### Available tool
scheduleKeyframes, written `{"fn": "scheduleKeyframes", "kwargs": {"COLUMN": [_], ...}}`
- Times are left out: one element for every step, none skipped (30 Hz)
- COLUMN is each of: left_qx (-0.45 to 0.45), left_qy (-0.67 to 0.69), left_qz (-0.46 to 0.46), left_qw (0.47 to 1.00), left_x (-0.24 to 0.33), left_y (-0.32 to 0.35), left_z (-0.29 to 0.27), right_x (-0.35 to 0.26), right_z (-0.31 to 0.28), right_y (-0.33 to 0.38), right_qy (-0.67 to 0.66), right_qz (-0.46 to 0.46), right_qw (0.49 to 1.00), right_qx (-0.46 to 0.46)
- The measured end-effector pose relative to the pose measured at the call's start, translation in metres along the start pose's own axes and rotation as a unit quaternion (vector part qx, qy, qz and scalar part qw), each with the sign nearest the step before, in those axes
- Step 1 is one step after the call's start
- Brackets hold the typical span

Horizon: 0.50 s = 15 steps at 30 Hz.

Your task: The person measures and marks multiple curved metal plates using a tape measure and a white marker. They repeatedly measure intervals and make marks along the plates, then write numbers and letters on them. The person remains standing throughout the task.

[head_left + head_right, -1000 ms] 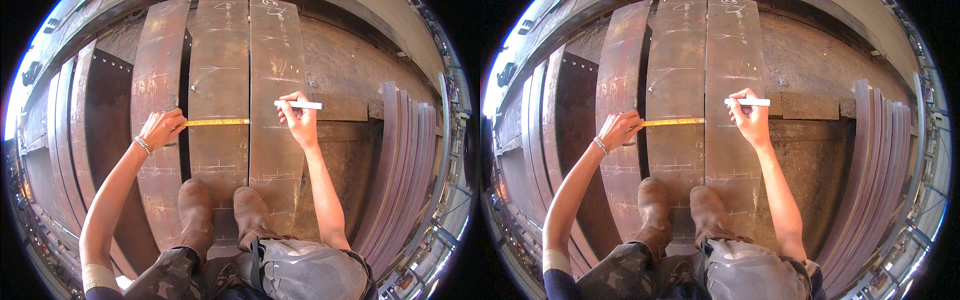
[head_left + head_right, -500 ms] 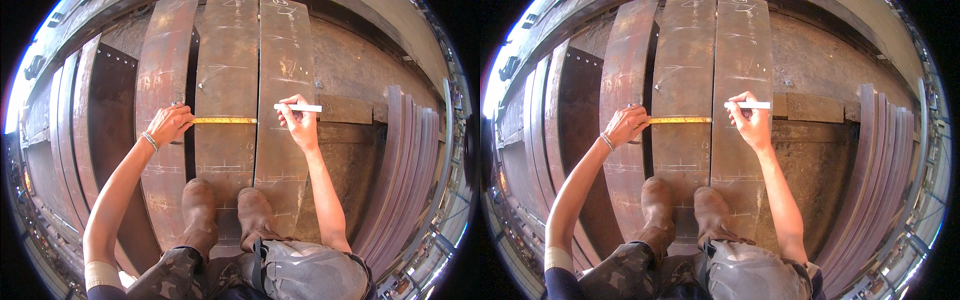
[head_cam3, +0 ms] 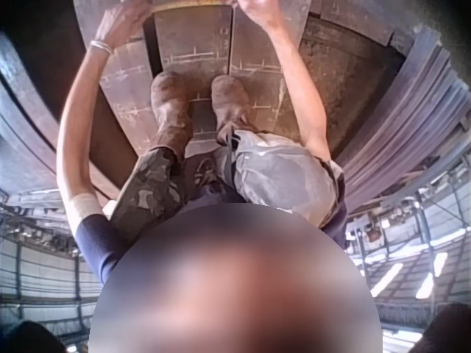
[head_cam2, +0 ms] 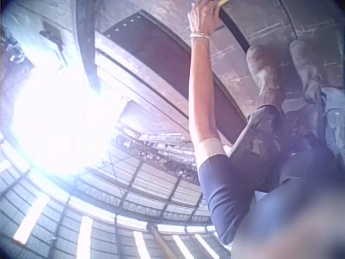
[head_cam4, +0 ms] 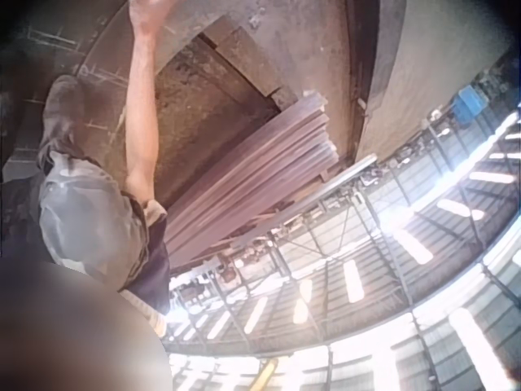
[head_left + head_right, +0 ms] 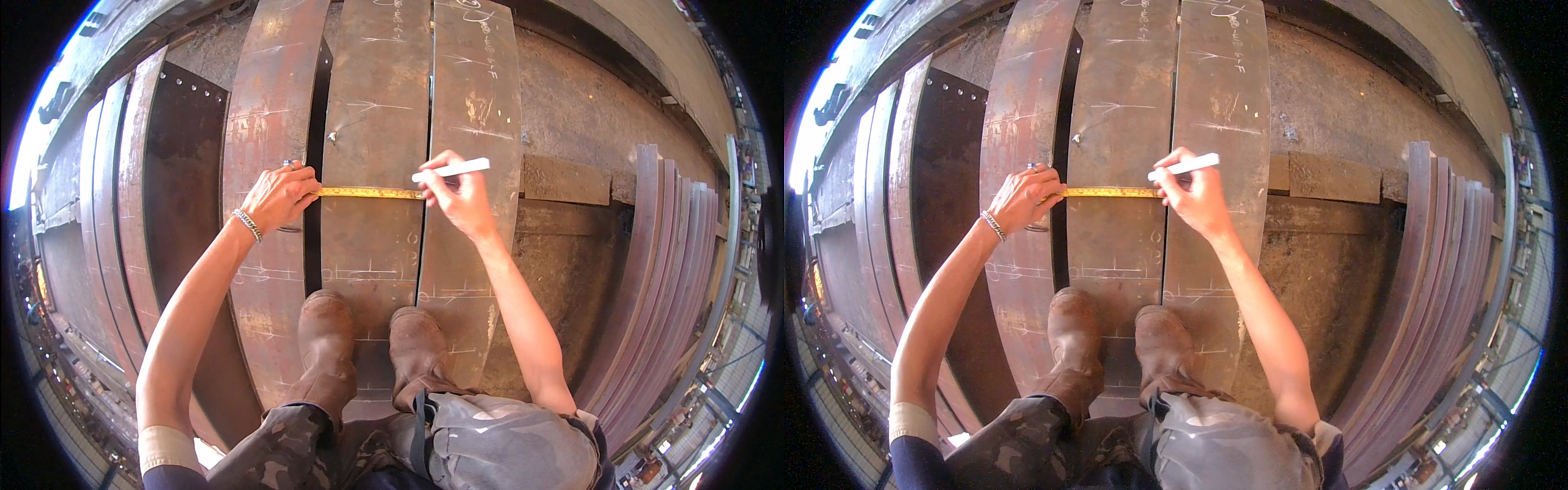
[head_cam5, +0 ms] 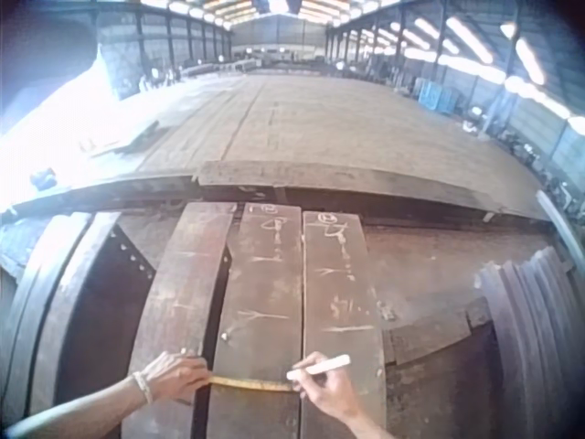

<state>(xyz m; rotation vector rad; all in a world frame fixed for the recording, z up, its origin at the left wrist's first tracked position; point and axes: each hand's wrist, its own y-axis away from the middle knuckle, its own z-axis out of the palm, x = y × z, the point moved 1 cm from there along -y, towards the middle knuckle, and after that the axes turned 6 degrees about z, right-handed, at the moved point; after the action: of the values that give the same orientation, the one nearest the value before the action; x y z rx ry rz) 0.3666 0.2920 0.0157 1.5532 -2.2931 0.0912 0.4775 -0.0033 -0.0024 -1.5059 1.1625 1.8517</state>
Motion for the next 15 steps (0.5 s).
{"fn": "scheduleKeyframes", "kwargs": {"left_qx": [0.000,-0.001,-0.001,-0.002,-0.002,-0.004,-0.006,-0.008,-0.004,0.001,0.005,0.005,0.005,0.005,0.006], "left_qy": [-0.001,-0.001,-0.001,-0.001,0.000,-0.002,-0.003,-0.005,-0.005,-0.005,-0.006,-0.008,-0.010,-0.012,-0.014], "left_qz": [0.001,0.002,0.005,0.008,0.011,0.007,0.003,0.000,0.003,0.005,0.008,0.010,0.011,0.012,0.016], "left_qw": [1.000,1.000,1.000,1.000,1.000,1.000,1.000,1.000,1.000,1.000,1.000,1.000,1.000,1.000,1.000], "left_x": [0.000,0.001,0.000,0.000,-0.001,-0.002,-0.002,-0.002,-0.003,-0.004,-0.005,-0.004,-0.004,-0.004,-0.005], "left_y": [-0.001,-0.002,-0.002,-0.002,-0.002,-0.001,-0.002,-0.002,-0.001,0.000,0.000,0.000,0.000,-0.001,0.000], "left_z": [0.000,-0.001,-0.001,-0.002,-0.002,-0.001,0.000,0.001,0.003,0.004,0.005,0.004,0.004,0.003,0.004], "right_x": [0.001,0.006,0.008,0.010,0.012,0.014,0.016,0.018,0.019,0.020,0.021,0.021,0.020,0.020,0.020], "right_z": [0.008,0.015,0.024,0.031,0.037,0.042,0.044,0.046,0.048,0.049,0.050,0.049,0.048,0.048,0.048], "right_y": [-0.005,-0.012,-0.019,-0.025,-0.029,-0.034,-0.038,-0.042,-0.044,-0.046,-0.047,-0.047,-0.048,-0.048,-0.047], "right_qy": [-0.016,-0.007,0.001,0.024,0.047,0.067,0.089,0.112,0.135,0.140,0.135,0.132,0.128,0.142,0.156], "right_qz": [0.025,0.053,0.080,0.089,0.098,0.098,0.093,0.087,0.082,0.087,0.089,0.091,0.093,0.092,0.089], "right_qw": [0.999,0.998,0.995,0.994,0.992,0.990,0.989,0.986,0.983,0.982,0.982,0.982,0.982,0.979,0.977], "right_qx": [-0.017,-0.034,-0.053,-0.060,-0.068,-0.072,-0.077,-0.083,-0.089,-0.091,-0.096,-0.101,-0.105,-0.111,-0.117]}}
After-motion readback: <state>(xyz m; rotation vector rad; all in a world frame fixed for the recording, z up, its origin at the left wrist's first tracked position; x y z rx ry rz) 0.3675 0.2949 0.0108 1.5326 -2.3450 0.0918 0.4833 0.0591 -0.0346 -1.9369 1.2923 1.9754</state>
